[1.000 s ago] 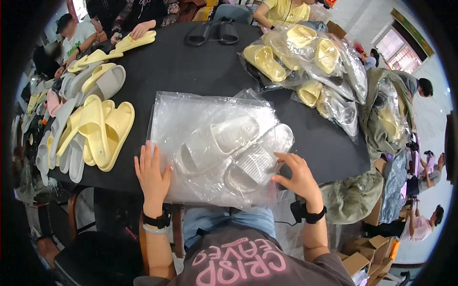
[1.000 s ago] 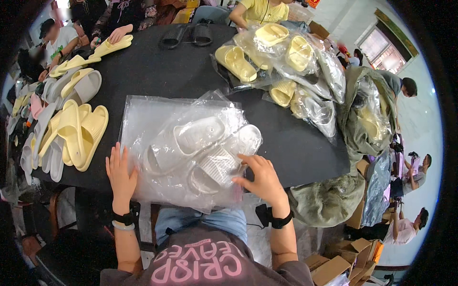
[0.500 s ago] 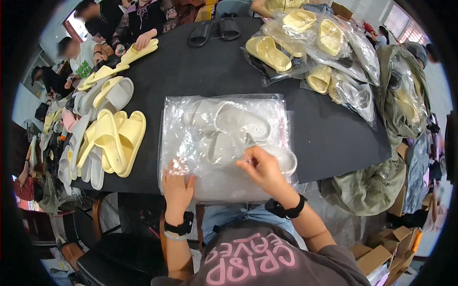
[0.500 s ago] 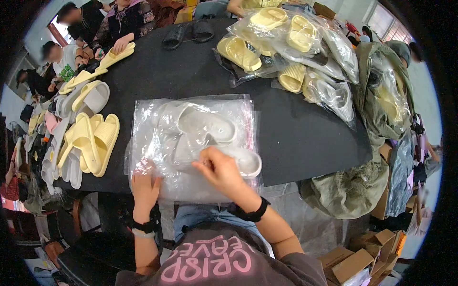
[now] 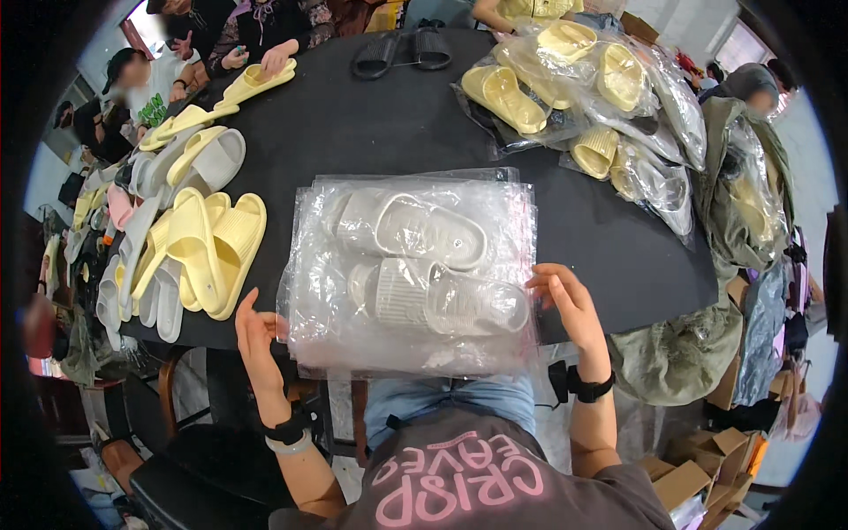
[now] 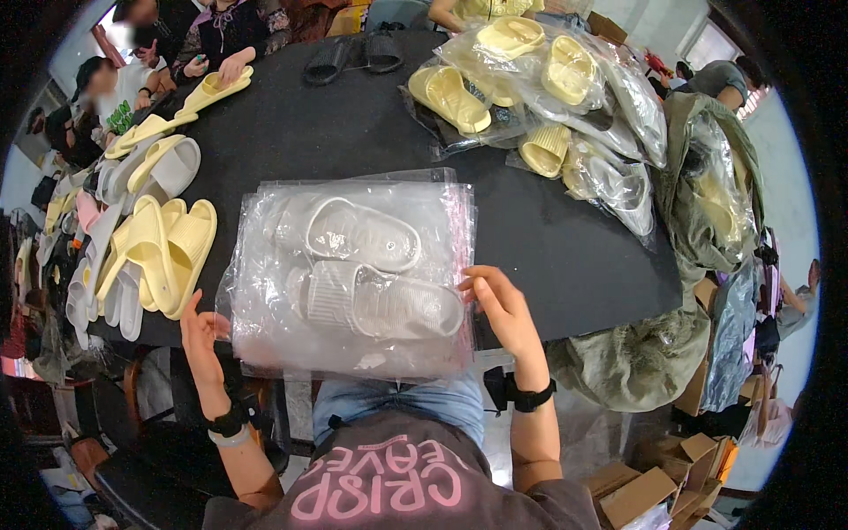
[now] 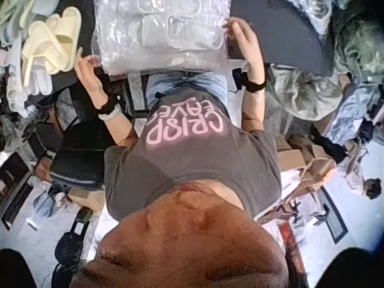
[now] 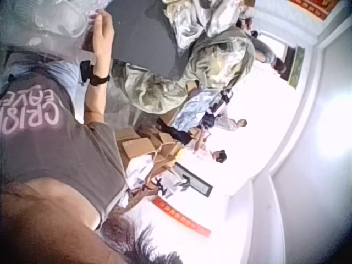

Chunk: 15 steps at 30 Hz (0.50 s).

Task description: The person places pairs of yellow and white slippers into clear plastic bags on a table. They open the bags, insert the slippers, and set the packaged pairs aside. Other people at the table are also packaging slippers.

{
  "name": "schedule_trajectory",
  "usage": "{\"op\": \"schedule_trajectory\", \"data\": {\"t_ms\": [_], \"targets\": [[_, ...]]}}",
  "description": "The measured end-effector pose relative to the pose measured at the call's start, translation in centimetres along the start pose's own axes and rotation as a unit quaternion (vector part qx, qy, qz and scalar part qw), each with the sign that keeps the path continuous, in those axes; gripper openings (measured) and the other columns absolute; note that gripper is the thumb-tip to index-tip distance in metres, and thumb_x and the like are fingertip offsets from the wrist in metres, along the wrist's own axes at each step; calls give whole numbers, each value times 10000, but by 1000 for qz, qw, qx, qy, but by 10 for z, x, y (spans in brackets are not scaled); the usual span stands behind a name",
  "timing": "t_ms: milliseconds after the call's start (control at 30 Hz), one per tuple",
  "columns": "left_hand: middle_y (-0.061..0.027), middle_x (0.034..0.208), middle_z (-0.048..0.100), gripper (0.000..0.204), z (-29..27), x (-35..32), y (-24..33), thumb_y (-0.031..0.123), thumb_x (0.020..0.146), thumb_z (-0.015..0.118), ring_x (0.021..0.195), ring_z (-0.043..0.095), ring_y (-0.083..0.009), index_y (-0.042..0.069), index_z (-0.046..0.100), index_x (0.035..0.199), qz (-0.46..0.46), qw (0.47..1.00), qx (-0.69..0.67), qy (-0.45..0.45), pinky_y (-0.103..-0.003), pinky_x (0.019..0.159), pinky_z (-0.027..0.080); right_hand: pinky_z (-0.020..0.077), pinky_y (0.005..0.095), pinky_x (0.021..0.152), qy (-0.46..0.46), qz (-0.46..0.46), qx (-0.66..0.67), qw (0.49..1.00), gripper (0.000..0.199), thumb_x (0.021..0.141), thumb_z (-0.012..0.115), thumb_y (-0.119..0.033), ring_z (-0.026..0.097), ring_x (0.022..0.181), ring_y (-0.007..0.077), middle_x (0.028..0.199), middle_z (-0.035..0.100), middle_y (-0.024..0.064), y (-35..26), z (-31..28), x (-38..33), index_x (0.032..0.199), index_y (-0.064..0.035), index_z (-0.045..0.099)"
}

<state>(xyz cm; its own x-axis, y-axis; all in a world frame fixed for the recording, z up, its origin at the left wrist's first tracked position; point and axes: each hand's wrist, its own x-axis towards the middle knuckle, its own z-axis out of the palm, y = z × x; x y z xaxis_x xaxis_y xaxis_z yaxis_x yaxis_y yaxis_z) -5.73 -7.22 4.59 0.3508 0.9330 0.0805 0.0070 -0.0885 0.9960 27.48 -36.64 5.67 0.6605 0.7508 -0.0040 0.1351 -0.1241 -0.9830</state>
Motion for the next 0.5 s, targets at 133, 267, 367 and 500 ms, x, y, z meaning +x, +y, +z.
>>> {"op": "schedule_trajectory", "data": {"t_ms": [133, 267, 367, 500], "targets": [[3, 720, 562, 397, 21, 5, 25, 113, 997, 517, 646, 488, -66, 14, 463, 1378, -26, 998, 34, -49, -220, 593, 382, 459, 248, 706, -133, 8, 79, 988, 358, 1036, 488, -290, 617, 854, 114, 1020, 694, 73, -10, 25, 18, 1235, -9, 585], [15, 686, 520, 426, 21, 2, 25, 20, 957, 548, 623, 461, -55, 10, 466, 1376, -47, 999, -4, -16, -205, 585, 370, 434, 218, 607, -114, -3, 114, 987, 183, 1000, 573, -175, 608, 726, 91, 865, 690, 57, -6, 33, 33, 1042, -13, 647], [24, 680, 493, 423, 10, -6, 15, 4, 948, 558, 633, 453, -47, 5, 478, 1363, -62, 998, -16, -17, -195, 594, 362, 410, 204, 559, -91, -18, 306, 947, 146, 990, 586, -141, 595, 661, 85, 774, 668, 50, -3, 24, 32, 951, -11, 642], [47, 695, 476, 420, -10, -15, -19, 19, 970, 534, 611, 407, -50, 28, 465, 1385, -9, 990, 125, -58, -181, 591, 354, 455, 235, 601, -204, -39, 270, 940, 225, 1018, 538, -185, 584, 671, 113, 852, 673, 74, 0, 28, 11, 960, -6, 661]]}}
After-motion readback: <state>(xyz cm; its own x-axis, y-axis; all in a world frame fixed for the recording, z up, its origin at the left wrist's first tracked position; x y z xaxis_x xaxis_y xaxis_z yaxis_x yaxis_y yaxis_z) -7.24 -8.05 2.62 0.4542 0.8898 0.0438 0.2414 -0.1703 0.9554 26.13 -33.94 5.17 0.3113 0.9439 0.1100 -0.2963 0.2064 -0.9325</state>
